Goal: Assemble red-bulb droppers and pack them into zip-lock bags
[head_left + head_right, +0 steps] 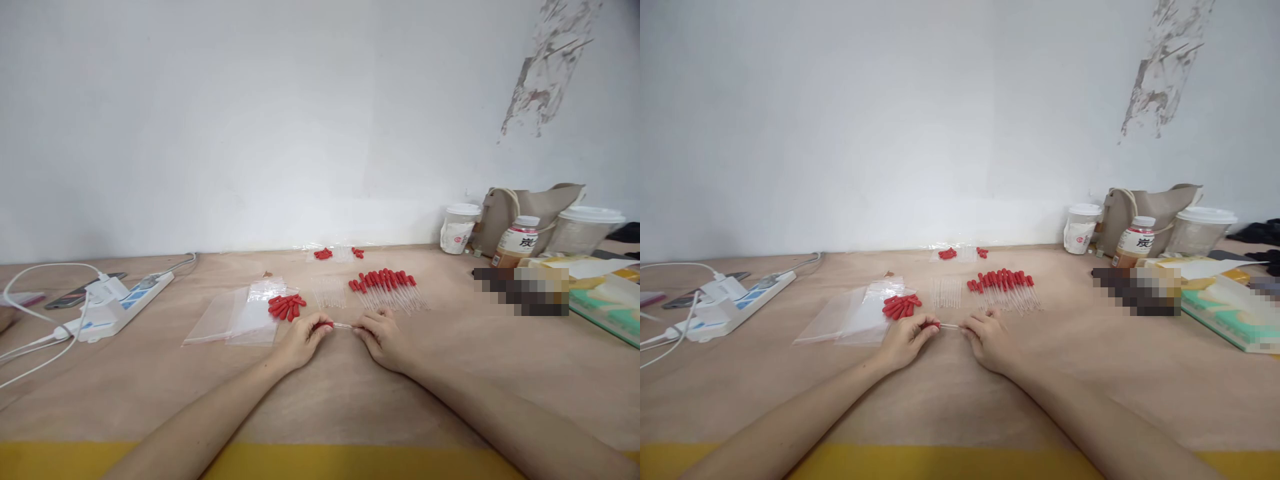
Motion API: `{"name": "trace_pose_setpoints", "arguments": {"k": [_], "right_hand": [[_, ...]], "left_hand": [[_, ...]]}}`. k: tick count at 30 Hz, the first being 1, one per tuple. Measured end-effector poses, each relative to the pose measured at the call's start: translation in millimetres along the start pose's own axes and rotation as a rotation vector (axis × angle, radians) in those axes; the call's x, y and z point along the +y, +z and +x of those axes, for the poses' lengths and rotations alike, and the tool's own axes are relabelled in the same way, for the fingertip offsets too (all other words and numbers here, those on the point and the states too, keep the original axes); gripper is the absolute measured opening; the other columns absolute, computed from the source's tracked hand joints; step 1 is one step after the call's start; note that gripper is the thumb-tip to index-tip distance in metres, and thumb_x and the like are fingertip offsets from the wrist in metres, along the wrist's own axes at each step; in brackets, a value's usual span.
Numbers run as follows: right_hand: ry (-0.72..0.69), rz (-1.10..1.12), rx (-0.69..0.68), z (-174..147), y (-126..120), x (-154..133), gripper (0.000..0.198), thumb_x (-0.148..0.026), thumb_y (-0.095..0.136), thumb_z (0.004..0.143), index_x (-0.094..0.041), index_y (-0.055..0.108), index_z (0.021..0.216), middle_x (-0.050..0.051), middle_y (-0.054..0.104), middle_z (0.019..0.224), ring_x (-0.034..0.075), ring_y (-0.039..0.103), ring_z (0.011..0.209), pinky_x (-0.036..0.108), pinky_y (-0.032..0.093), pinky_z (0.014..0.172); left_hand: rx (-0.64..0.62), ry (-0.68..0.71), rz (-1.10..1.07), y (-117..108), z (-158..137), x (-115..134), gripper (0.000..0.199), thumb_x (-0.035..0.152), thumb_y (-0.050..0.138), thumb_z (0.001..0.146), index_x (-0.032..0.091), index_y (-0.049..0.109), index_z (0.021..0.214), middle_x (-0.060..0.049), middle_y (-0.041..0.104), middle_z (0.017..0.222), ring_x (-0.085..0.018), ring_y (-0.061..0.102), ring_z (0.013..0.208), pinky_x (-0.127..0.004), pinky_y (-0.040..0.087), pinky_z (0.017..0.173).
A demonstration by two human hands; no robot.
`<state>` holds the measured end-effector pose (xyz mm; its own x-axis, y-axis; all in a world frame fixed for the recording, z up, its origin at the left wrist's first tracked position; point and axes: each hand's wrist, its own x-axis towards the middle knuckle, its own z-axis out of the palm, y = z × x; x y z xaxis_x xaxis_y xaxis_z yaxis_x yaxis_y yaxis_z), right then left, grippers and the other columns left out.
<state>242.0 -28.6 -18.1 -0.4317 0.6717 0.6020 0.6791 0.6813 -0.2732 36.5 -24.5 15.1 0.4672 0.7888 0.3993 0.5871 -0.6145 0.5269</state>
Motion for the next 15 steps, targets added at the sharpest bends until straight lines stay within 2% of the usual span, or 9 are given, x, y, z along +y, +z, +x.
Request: {"name": "trace_pose_setpoints", "arguments": {"k": [5, 10, 15], "right_hand": [[-0.050, -0.055, -0.053, 2.6, -4.7, 4.1, 0.024, -0.017, 0.038, 0.085, -0.023, 0.061, 0.086, 0.000, 0.061, 0.077, 0.011, 0.050, 0.066, 0.029, 0.025, 0.073], [-0.127, -0.209, -0.026, 0.9, -5.5, 5.4, 0.022, -0.014, 0.042, 0.081, -0.021, 0.063, 0.083, 0.001, 0.061, 0.074, 0.010, 0.045, 0.061, 0.031, 0.021, 0.070], [-0.115, -0.246, -0.047, -1.5, -2.2, -0.7, 0.020, -0.015, 0.043, 0.080, -0.018, 0.061, 0.073, 0.001, 0.060, 0.067, 0.009, 0.042, 0.056, 0.030, 0.020, 0.068]], "left_hand": [[-0.024, 0.062, 0.029, 2.1, -2.8, -2.2, 0.015, 0.022, 0.047, 0.082, 0.020, 0.062, 0.080, 0.003, 0.065, 0.072, -0.012, 0.057, 0.063, -0.020, 0.042, 0.061], [-0.068, 0.088, 0.080, 3.1, -4.3, -3.2, 0.016, 0.023, 0.048, 0.083, 0.020, 0.063, 0.081, 0.003, 0.065, 0.072, -0.011, 0.057, 0.063, -0.019, 0.041, 0.062], [-0.069, 0.112, 0.108, 4.4, -4.3, -6.5, 0.015, 0.026, 0.050, 0.082, 0.019, 0.063, 0.082, 0.002, 0.065, 0.073, -0.010, 0.057, 0.064, -0.018, 0.041, 0.062]]}}
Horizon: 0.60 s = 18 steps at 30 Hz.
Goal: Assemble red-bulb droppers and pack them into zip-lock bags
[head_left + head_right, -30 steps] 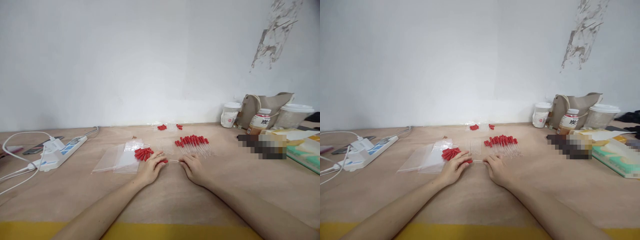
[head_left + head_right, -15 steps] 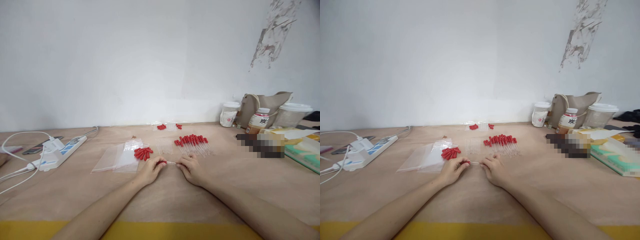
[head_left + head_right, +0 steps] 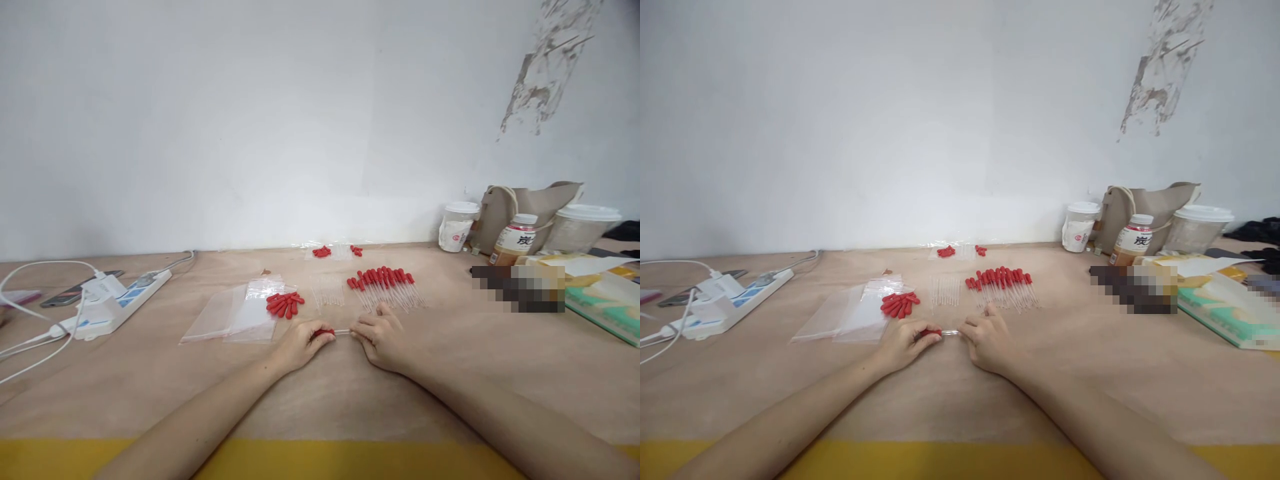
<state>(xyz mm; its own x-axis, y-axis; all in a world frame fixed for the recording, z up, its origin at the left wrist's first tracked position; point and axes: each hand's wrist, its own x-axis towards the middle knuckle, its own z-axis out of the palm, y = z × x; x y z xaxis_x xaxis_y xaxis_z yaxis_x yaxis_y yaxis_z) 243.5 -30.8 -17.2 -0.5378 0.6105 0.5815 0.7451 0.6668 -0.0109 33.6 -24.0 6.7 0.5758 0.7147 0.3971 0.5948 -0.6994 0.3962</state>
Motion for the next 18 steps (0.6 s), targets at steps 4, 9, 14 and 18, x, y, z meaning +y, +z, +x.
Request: {"name": "trace_pose_setpoints", "arguments": {"k": [4, 9, 14, 18], "right_hand": [[0.043, 0.087, -0.015, 2.4, -0.5, -4.4, 0.022, -0.017, 0.041, 0.082, -0.018, 0.060, 0.071, 0.000, 0.060, 0.065, 0.009, 0.042, 0.056, 0.029, 0.020, 0.069], [0.076, 0.125, -0.038, 5.3, 0.5, -8.3, 0.022, -0.019, 0.042, 0.082, -0.018, 0.060, 0.070, -0.001, 0.061, 0.066, 0.008, 0.045, 0.057, 0.029, 0.019, 0.069], [0.079, 0.124, -0.058, 6.8, 2.0, -8.3, 0.022, -0.020, 0.042, 0.082, -0.019, 0.060, 0.070, -0.001, 0.062, 0.067, 0.008, 0.044, 0.057, 0.030, 0.019, 0.070], [0.034, 0.064, -0.084, 8.5, -8.8, -8.2, 0.024, -0.022, 0.042, 0.082, -0.018, 0.060, 0.066, -0.001, 0.061, 0.064, 0.010, 0.045, 0.061, 0.031, 0.020, 0.072]], "left_hand": [[-0.011, 0.017, -0.017, 3.6, -0.8, -3.9, 0.016, 0.029, 0.050, 0.082, 0.019, 0.062, 0.083, 0.001, 0.065, 0.076, -0.011, 0.058, 0.068, -0.019, 0.041, 0.062], [-0.023, 0.031, -0.032, 5.8, -0.6, -6.0, 0.016, 0.029, 0.050, 0.082, 0.019, 0.061, 0.085, 0.001, 0.065, 0.077, -0.011, 0.058, 0.069, -0.020, 0.042, 0.063], [-0.004, 0.051, -0.020, 4.7, 0.8, -5.6, 0.015, 0.030, 0.052, 0.081, 0.019, 0.062, 0.084, 0.001, 0.065, 0.076, -0.012, 0.058, 0.069, -0.021, 0.042, 0.065], [0.013, 0.060, 0.006, 1.7, 3.7, -3.1, 0.015, 0.033, 0.058, 0.077, 0.019, 0.063, 0.082, 0.001, 0.066, 0.074, -0.012, 0.059, 0.067, -0.021, 0.043, 0.063]]}}
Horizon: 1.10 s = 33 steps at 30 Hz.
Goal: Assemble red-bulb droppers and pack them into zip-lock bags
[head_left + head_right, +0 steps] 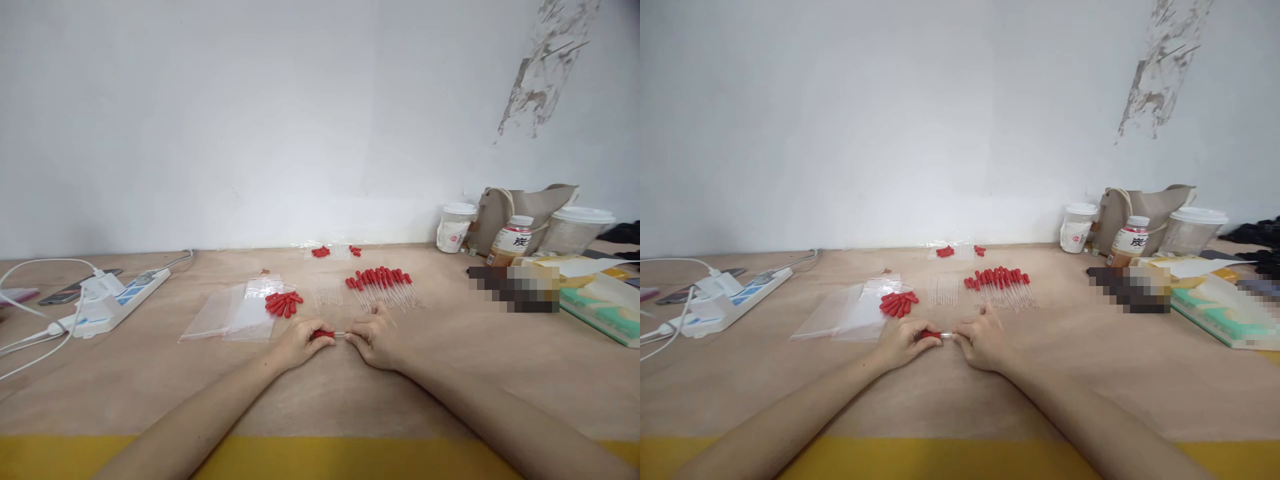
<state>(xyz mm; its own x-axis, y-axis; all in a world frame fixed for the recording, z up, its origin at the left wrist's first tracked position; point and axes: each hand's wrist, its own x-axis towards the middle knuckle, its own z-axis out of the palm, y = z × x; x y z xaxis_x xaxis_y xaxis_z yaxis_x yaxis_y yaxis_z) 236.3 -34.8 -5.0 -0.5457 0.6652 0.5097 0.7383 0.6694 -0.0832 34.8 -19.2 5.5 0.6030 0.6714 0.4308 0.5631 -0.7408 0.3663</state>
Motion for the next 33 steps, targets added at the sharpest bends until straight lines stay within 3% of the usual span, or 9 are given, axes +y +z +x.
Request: {"name": "trace_pose_setpoints", "arguments": {"k": [4, 7, 10, 13, 16, 21, 26, 33], "right_hand": [[-0.061, -0.119, -0.025, -0.2, -17.0, -3.6, 0.023, -0.024, 0.042, 0.081, -0.020, 0.063, 0.071, 0.003, 0.061, 0.074, 0.015, 0.047, 0.076, 0.032, 0.020, 0.072], [-0.006, -0.150, -0.058, -0.5, -23.1, 1.6, 0.024, -0.023, 0.041, 0.081, -0.020, 0.063, 0.071, 0.004, 0.062, 0.074, 0.015, 0.048, 0.076, 0.032, 0.021, 0.073], [0.297, -0.090, -0.029, 3.4, -21.8, 19.6, 0.024, -0.026, 0.042, 0.079, -0.020, 0.063, 0.069, 0.003, 0.063, 0.071, 0.015, 0.051, 0.072, 0.030, 0.025, 0.070], [0.668, 0.021, -0.006, 14.9, -16.3, 42.1, 0.026, -0.032, 0.043, 0.076, -0.020, 0.063, 0.065, 0.002, 0.063, 0.068, 0.014, 0.052, 0.065, 0.025, 0.027, 0.059], [0.838, 0.014, 0.019, 31.3, -8.3, 55.6, 0.031, -0.039, 0.043, 0.075, -0.020, 0.062, 0.059, 0.003, 0.062, 0.064, 0.015, 0.054, 0.064, 0.025, 0.028, 0.058], [0.913, -0.106, -0.008, 52.5, 8.9, 56.3, 0.032, -0.038, 0.042, 0.074, -0.019, 0.061, 0.056, 0.005, 0.063, 0.065, 0.020, 0.057, 0.071, 0.034, 0.028, 0.074], [0.918, -0.134, -0.045, 56.0, 18.7, 57.2, 0.035, -0.043, 0.041, 0.075, -0.018, 0.063, 0.067, 0.009, 0.065, 0.074, 0.024, 0.058, 0.075, 0.040, 0.028, 0.075], [0.779, -0.163, 0.020, 58.8, 17.8, 48.3, 0.035, -0.044, 0.038, 0.077, -0.018, 0.061, 0.071, 0.007, 0.064, 0.073, 0.021, 0.057, 0.073, 0.042, 0.024, 0.079]], "left_hand": [[0.056, -0.051, -0.003, -1.8, 1.1, 0.0, 0.017, 0.034, 0.058, 0.076, 0.021, 0.063, 0.086, 0.001, 0.068, 0.080, -0.014, 0.061, 0.073, -0.022, 0.045, 0.067], [0.101, -0.057, 0.003, -1.8, -1.9, -3.3, 0.035, 0.035, 0.061, 0.073, 0.023, 0.055, 0.105, -0.002, 0.064, 0.096, -0.018, 0.058, 0.087, -0.026, 0.045, 0.074], [0.099, -0.072, 0.038, -2.2, -5.2, -6.3, 0.046, 0.034, 0.060, 0.073, 0.024, 0.046, 0.116, -0.004, 0.056, 0.109, -0.019, 0.054, 0.093, -0.028, 0.045, 0.075], [0.023, -0.067, 0.050, -2.9, -5.8, -6.6, 0.029, 0.031, 0.054, 0.078, 0.023, 0.052, 0.105, -0.003, 0.056, 0.105, -0.017, 0.055, 0.087, -0.027, 0.045, 0.073], [-0.024, -0.048, 0.048, -3.0, -4.9, -6.0, 0.018, 0.029, 0.051, 0.080, 0.023, 0.055, 0.097, -0.002, 0.057, 0.102, -0.016, 0.054, 0.090, -0.027, 0.043, 0.078], [-0.035, -0.034, 0.026, -1.9, -5.7, -7.5, 0.018, 0.028, 0.049, 0.081, 0.022, 0.056, 0.097, -0.003, 0.055, 0.105, -0.016, 0.052, 0.095, -0.027, 0.042, 0.081], [-0.036, -0.019, 0.003, -2.3, -6.4, -8.0, 0.018, 0.027, 0.049, 0.081, 0.022, 0.056, 0.097, -0.003, 0.055, 0.103, -0.015, 0.052, 0.094, -0.027, 0.041, 0.082], [-0.049, -0.026, 0.018, -2.3, -4.9, -7.5, 0.019, 0.027, 0.050, 0.081, 0.021, 0.056, 0.098, -0.004, 0.055, 0.103, -0.016, 0.052, 0.094, -0.028, 0.041, 0.083]]}}
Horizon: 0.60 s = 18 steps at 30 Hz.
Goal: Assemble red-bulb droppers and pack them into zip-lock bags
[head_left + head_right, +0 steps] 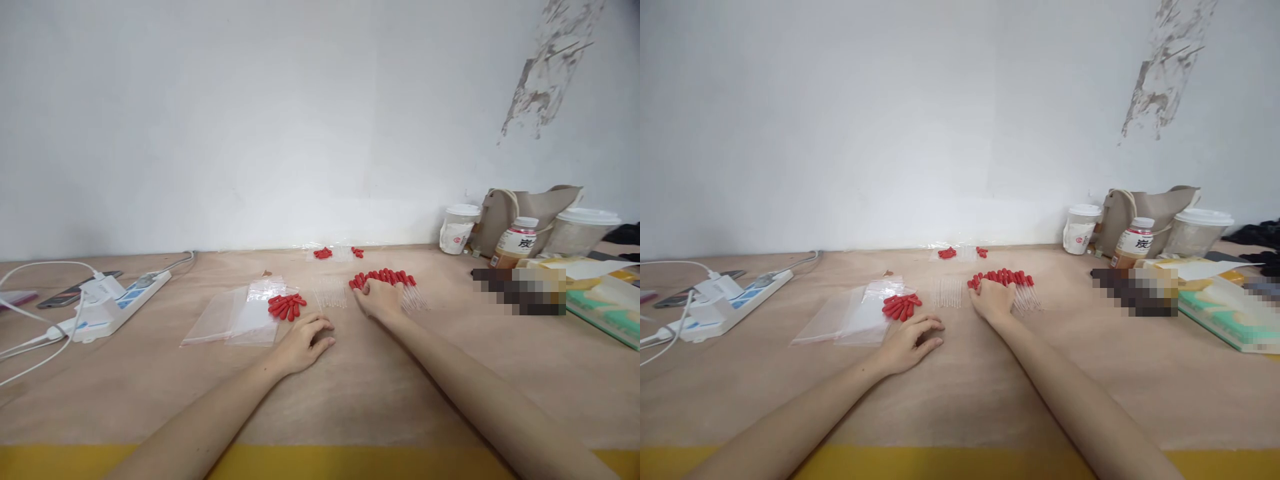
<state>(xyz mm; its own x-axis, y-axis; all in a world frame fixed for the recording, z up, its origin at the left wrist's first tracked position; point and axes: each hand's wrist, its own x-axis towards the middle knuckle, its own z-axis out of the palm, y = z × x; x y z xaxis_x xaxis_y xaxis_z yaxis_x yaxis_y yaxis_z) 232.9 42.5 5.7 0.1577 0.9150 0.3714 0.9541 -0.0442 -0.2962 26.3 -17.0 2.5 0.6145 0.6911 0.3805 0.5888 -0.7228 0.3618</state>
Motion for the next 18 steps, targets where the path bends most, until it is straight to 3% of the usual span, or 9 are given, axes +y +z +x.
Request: {"name": "trace_pose_setpoints", "arguments": {"k": [3, 8, 18], "right_hand": [[-0.042, -0.018, -0.031, 1.9, 0.0, -16.0, 0.035, -0.040, 0.036, 0.079, -0.017, 0.062, 0.074, 0.009, 0.064, 0.075, 0.022, 0.058, 0.075, 0.042, 0.023, 0.080], [0.075, -0.051, -0.173, 14.9, 4.0, -40.4, 0.027, -0.030, 0.045, 0.073, -0.013, 0.064, 0.084, 0.015, 0.064, 0.086, 0.024, 0.058, 0.081, 0.041, 0.025, 0.079], [0.123, -0.018, -0.289, 28.5, 7.6, -44.5, 0.024, -0.027, 0.049, 0.068, -0.015, 0.065, 0.081, 0.015, 0.065, 0.084, 0.026, 0.059, 0.081, 0.042, 0.029, 0.077]], "left_hand": [[-0.008, 0.008, 0.010, 2.1, 1.0, -1.1, 0.021, 0.028, 0.049, 0.082, 0.021, 0.055, 0.100, -0.004, 0.055, 0.104, -0.016, 0.051, 0.097, -0.029, 0.041, 0.085], [-0.003, 0.020, 0.014, 2.9, 1.5, -2.4, 0.021, 0.027, 0.049, 0.082, 0.020, 0.056, 0.100, -0.004, 0.055, 0.105, -0.016, 0.051, 0.098, -0.029, 0.040, 0.086], [0.023, 0.025, 0.042, 3.0, 1.9, -2.0, 0.020, 0.028, 0.049, 0.081, 0.021, 0.058, 0.098, -0.003, 0.057, 0.100, -0.016, 0.052, 0.090, -0.028, 0.042, 0.078]]}}
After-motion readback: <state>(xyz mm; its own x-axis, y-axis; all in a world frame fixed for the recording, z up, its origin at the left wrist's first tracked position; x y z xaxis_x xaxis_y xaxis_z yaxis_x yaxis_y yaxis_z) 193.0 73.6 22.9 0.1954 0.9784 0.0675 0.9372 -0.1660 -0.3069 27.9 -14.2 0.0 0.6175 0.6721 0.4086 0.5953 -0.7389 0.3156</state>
